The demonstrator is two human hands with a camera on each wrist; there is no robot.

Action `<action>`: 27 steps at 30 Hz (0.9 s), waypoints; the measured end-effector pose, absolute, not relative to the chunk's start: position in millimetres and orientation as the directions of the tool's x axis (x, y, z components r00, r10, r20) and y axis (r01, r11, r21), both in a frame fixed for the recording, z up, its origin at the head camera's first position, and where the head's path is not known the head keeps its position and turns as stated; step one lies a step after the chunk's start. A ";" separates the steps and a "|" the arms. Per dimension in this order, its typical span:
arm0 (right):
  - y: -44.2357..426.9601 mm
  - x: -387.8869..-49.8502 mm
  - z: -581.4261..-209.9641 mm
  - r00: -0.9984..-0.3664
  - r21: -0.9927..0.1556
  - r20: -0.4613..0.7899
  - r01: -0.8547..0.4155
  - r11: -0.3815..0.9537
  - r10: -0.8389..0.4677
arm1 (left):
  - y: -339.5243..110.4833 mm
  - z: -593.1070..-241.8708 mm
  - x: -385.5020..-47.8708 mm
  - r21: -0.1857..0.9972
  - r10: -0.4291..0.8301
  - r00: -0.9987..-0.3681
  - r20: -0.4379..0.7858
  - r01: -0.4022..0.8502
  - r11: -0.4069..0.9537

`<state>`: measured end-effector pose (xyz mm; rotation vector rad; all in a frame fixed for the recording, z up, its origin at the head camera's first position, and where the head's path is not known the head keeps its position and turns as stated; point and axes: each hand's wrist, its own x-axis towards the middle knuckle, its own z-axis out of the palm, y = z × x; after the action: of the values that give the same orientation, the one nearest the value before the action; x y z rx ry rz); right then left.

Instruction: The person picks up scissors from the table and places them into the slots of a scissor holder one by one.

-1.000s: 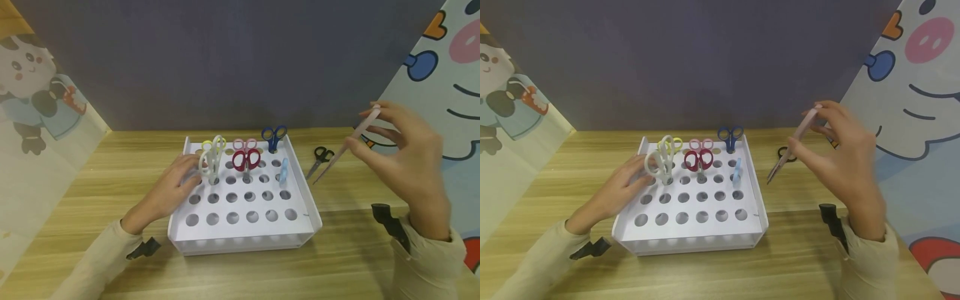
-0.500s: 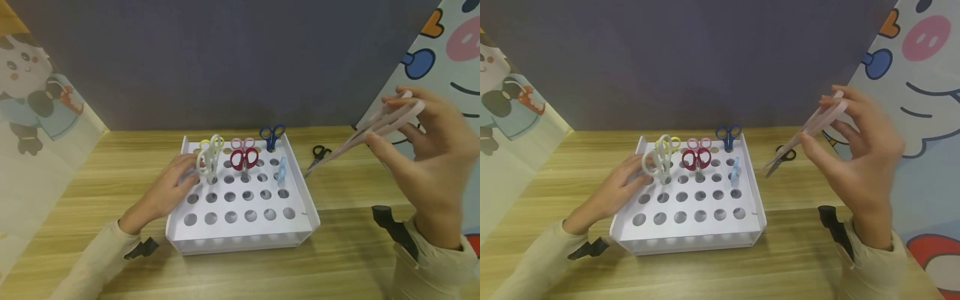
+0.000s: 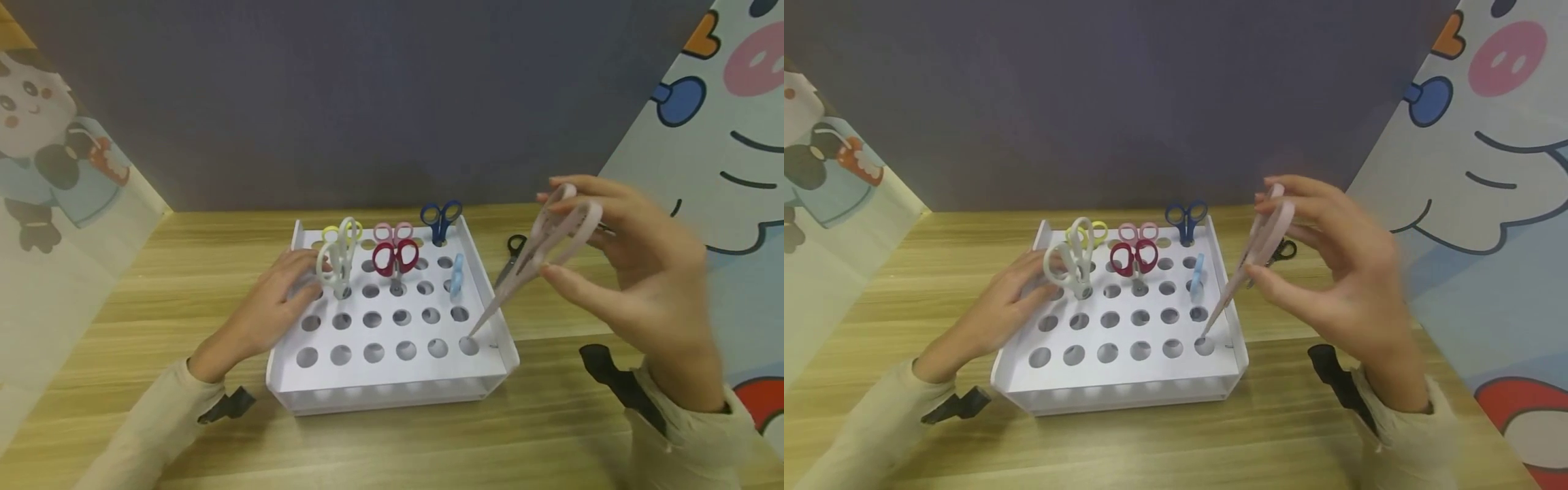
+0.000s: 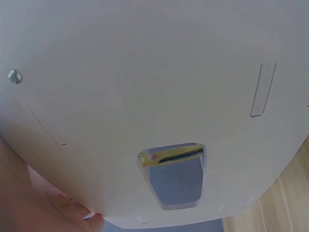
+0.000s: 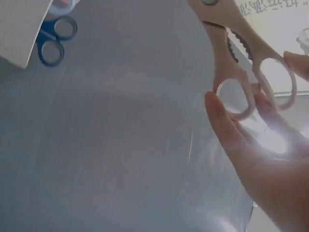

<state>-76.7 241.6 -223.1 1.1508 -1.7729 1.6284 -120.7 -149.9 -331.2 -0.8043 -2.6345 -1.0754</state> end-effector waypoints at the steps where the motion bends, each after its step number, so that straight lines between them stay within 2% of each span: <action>1: 238.7 -76.1 -222.8 -0.545 -0.578 0.787 -0.815 -0.038 -0.290 | -150.2 -331.7 -120.9 0.591 0.413 -0.835 0.363 0.549 0.591; 7: 222.2 -72.8 -223.3 -0.568 -0.569 0.722 -0.812 0.127 -0.396 | -151.1 -332.3 -120.6 0.590 0.414 -0.835 0.362 0.549 0.592; 13: 215.1 -66.9 -232.5 -0.586 -0.431 0.648 -0.809 0.400 -0.486 | -149.4 -333.4 -122.3 0.588 0.425 -0.821 0.381 0.570 0.574; 15: 213.1 -64.3 -240.5 -0.595 -0.394 0.628 -0.799 0.454 -0.502 | -148.7 -333.3 -122.4 0.588 0.429 -0.815 0.388 0.578 0.566; 20: 208.9 -60.8 -261.6 -0.607 -0.388 0.603 -0.790 0.474 -0.518 | -148.9 -332.9 -121.9 0.581 0.431 -0.805 0.409 0.593 0.557; 27: 212.0 -60.0 -276.3 -0.574 -0.400 0.665 -0.814 0.420 -0.478 | -149.4 -333.0 -123.7 0.587 0.432 -0.806 0.405 0.591 0.554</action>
<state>-60.0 212.0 -276.3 1.0963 -2.2258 0.9933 -123.7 -149.4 -333.0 -0.8606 -2.5751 -1.0923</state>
